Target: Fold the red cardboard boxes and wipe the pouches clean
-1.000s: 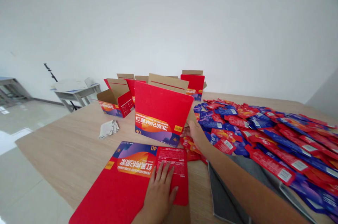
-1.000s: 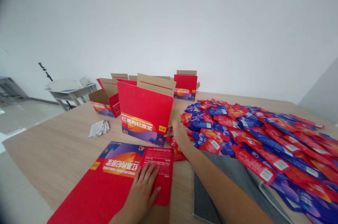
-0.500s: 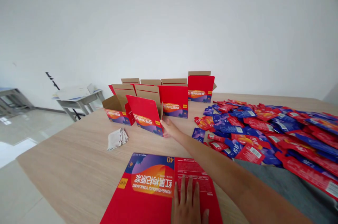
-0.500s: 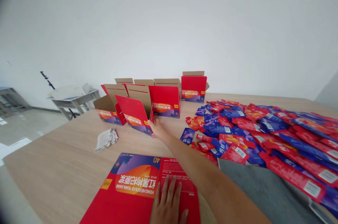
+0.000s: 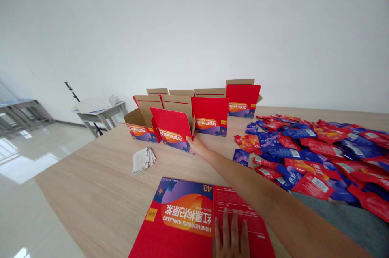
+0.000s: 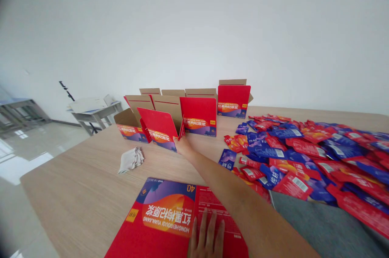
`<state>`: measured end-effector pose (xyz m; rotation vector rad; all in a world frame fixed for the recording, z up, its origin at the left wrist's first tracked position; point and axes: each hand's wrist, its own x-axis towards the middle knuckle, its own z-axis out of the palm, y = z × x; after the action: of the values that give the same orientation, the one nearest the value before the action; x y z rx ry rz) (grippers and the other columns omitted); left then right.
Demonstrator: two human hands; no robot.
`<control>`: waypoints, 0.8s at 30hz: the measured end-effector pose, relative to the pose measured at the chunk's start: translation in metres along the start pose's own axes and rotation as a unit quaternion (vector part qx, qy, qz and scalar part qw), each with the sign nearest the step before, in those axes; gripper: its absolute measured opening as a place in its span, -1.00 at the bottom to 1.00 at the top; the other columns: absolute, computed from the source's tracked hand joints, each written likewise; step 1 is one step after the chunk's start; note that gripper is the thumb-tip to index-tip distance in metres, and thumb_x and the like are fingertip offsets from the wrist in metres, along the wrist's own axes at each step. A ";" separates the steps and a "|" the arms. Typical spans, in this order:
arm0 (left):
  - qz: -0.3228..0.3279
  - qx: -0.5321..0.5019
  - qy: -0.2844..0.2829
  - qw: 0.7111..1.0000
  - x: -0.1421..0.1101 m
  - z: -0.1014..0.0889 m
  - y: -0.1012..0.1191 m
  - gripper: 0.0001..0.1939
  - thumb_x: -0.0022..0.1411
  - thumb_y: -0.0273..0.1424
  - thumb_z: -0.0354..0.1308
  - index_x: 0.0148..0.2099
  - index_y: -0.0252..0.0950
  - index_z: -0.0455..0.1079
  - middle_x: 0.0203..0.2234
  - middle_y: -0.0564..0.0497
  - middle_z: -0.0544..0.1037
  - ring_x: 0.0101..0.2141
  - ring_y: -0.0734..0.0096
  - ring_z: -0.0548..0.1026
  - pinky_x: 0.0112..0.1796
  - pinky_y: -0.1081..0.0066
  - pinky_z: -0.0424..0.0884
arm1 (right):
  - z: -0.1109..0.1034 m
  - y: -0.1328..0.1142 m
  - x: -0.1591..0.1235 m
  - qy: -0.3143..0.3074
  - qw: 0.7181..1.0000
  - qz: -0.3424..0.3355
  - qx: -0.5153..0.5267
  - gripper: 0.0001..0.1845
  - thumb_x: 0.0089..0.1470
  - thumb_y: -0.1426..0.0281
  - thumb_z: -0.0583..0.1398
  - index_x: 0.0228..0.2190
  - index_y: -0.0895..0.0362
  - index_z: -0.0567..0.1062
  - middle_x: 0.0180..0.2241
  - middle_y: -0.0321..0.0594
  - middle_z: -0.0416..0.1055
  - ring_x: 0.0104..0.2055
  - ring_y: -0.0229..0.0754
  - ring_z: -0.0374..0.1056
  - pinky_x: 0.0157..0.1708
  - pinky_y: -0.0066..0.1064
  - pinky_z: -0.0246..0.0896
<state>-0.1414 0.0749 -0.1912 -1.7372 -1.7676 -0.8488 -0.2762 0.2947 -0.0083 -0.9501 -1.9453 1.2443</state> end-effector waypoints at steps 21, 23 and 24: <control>-0.183 -0.300 -0.161 0.922 0.042 -0.064 -0.030 -0.60 0.22 -0.30 -0.08 0.06 -0.27 0.32 0.00 -0.12 0.45 0.04 0.20 0.37 0.04 0.16 0.31 | -0.139 -0.040 -0.087 0.092 0.942 -0.171 -0.274 -0.71 0.20 0.24 -0.01 -0.36 0.13 0.41 -0.41 -0.15 0.46 -0.39 -0.17 0.35 -0.38 -0.42 0.10; -0.297 -0.400 -0.164 0.852 0.057 -0.086 -0.041 -0.62 0.24 -0.24 -0.10 0.02 -0.27 0.32 -0.03 -0.12 0.47 0.00 0.22 0.41 0.00 0.20 0.35 | -0.177 -0.041 -0.126 0.134 0.936 -0.209 -0.251 -0.68 0.20 0.20 -0.04 -0.43 0.10 0.37 -0.50 -0.26 0.39 -0.46 -0.22 0.29 -0.43 -0.45 0.07; -0.343 -0.434 -0.135 0.822 0.066 -0.097 -0.046 -0.62 0.22 -0.22 -0.07 0.01 -0.27 0.31 -0.02 -0.12 0.46 0.00 0.20 0.41 0.00 0.21 0.35 | -0.197 -0.040 -0.148 0.162 0.930 -0.233 -0.234 -0.67 0.19 0.19 -0.03 -0.48 0.09 0.35 -0.53 -0.29 0.35 -0.49 -0.24 0.26 -0.44 -0.46 0.06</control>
<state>-0.1964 0.0489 -0.0811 -1.7396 -2.4903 -2.0622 -0.0463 0.2521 0.0798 -0.7812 -2.0626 0.3334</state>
